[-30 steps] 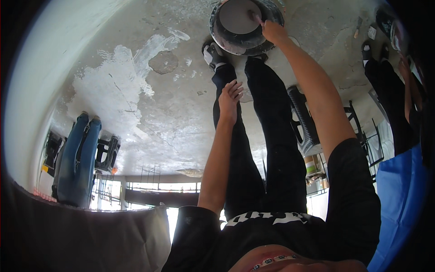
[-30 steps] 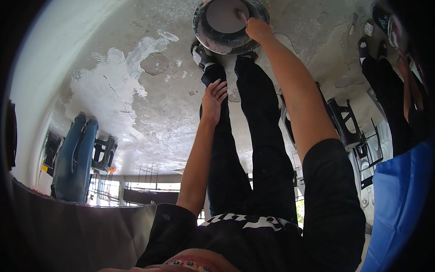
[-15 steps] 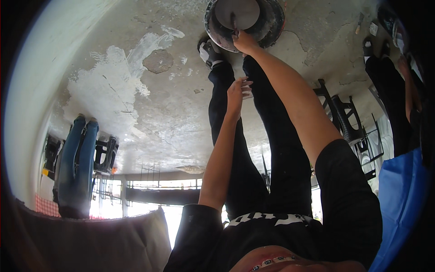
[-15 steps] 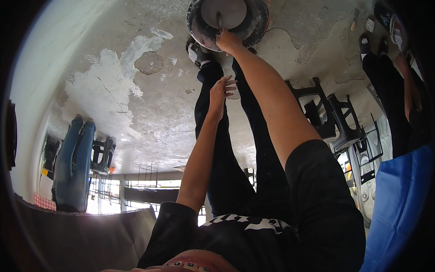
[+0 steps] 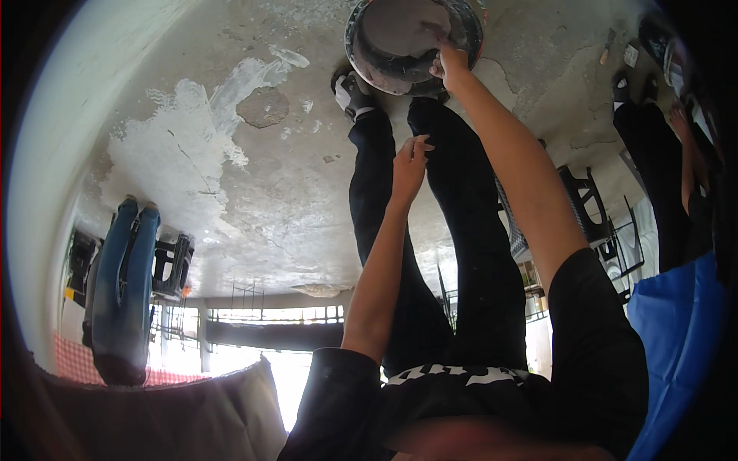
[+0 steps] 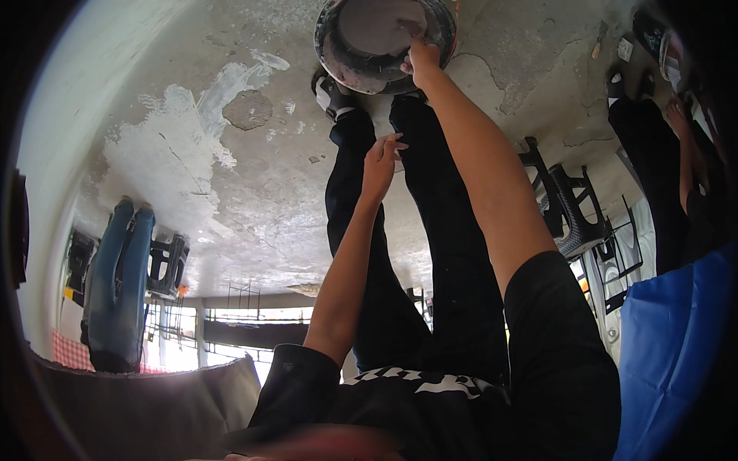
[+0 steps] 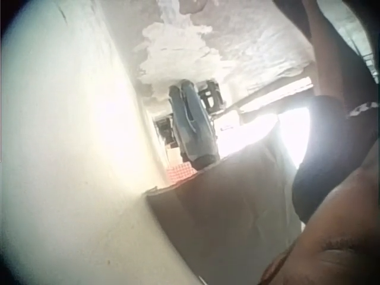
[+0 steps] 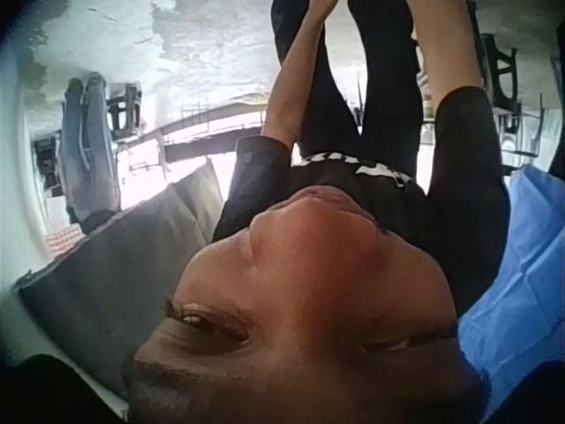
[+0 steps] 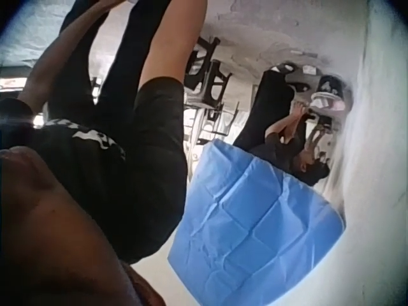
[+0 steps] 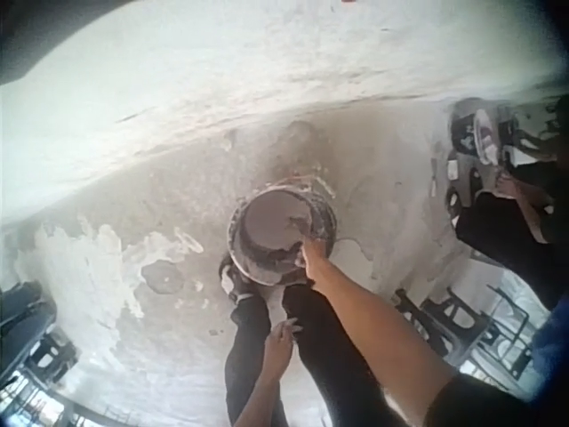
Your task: Applying paint or primer to a wall using a brush.
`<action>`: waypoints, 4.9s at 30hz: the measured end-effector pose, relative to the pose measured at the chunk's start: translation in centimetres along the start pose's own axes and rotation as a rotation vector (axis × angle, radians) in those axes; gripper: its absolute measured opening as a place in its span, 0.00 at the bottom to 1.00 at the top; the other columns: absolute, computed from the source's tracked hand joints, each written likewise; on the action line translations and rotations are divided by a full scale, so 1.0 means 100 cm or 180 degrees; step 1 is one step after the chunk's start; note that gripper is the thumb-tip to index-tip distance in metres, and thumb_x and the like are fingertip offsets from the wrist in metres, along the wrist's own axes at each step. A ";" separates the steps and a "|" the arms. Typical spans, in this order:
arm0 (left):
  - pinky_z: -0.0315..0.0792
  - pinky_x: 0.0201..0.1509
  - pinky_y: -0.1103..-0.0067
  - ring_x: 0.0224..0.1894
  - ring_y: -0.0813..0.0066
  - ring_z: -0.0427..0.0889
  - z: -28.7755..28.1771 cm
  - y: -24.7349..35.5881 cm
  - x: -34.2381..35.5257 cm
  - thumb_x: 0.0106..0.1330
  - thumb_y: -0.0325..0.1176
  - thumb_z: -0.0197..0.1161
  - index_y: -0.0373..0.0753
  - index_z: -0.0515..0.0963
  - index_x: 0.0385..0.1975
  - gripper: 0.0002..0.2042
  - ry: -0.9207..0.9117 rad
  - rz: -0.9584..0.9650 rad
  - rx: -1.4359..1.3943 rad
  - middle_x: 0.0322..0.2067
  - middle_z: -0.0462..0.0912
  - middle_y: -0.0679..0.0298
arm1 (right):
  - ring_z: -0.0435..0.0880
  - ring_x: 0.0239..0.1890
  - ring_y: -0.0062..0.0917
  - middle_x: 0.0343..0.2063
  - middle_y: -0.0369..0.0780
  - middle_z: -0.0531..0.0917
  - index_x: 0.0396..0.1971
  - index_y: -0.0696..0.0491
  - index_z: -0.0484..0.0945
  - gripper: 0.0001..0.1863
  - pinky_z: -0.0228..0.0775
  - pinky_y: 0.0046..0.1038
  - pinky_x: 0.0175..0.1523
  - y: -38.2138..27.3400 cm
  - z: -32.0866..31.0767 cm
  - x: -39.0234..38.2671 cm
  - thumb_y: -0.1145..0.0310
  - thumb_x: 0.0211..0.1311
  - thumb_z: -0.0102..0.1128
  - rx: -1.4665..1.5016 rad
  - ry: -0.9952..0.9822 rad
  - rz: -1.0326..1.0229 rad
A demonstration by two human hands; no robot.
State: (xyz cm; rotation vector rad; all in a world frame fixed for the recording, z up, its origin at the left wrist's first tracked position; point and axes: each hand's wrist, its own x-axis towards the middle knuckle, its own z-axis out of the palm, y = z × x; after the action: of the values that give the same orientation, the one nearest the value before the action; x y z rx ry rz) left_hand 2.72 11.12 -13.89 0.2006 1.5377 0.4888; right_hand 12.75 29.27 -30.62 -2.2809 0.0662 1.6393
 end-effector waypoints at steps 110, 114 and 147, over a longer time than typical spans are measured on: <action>0.62 0.73 0.60 0.70 0.52 0.67 -0.045 0.013 -0.147 0.75 0.52 0.42 0.44 0.55 0.76 0.32 -0.1781 -0.2109 -0.4623 0.73 0.59 0.50 | 0.81 0.56 0.50 0.52 0.54 0.82 0.53 0.53 0.80 0.26 0.74 0.48 0.58 -0.005 0.011 -0.028 0.47 0.70 0.49 -0.4643 -0.0294 -0.1455; 0.62 0.73 0.60 0.70 0.53 0.67 -0.046 0.016 -0.145 0.75 0.52 0.42 0.45 0.55 0.76 0.32 -0.1852 -0.2065 -0.4598 0.74 0.59 0.51 | 0.83 0.52 0.52 0.48 0.56 0.84 0.51 0.55 0.80 0.27 0.76 0.50 0.55 -0.013 0.005 -0.025 0.46 0.70 0.49 -0.4147 0.0014 -0.1643; 0.59 0.75 0.60 0.71 0.53 0.66 -0.032 0.010 -0.140 0.75 0.55 0.46 0.47 0.56 0.76 0.33 -0.1841 -0.2328 -0.4375 0.74 0.60 0.53 | 0.86 0.44 0.46 0.40 0.49 0.87 0.51 0.47 0.85 0.21 0.81 0.42 0.48 0.014 -0.014 -0.027 0.50 0.65 0.61 -0.3818 -0.0284 -0.2748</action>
State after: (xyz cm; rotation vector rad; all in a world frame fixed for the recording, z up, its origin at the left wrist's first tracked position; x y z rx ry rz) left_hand -0.02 5.47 -0.91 -1.1439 0.3961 0.6962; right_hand 12.76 27.10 -28.09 -2.2224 -2.0619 1.3496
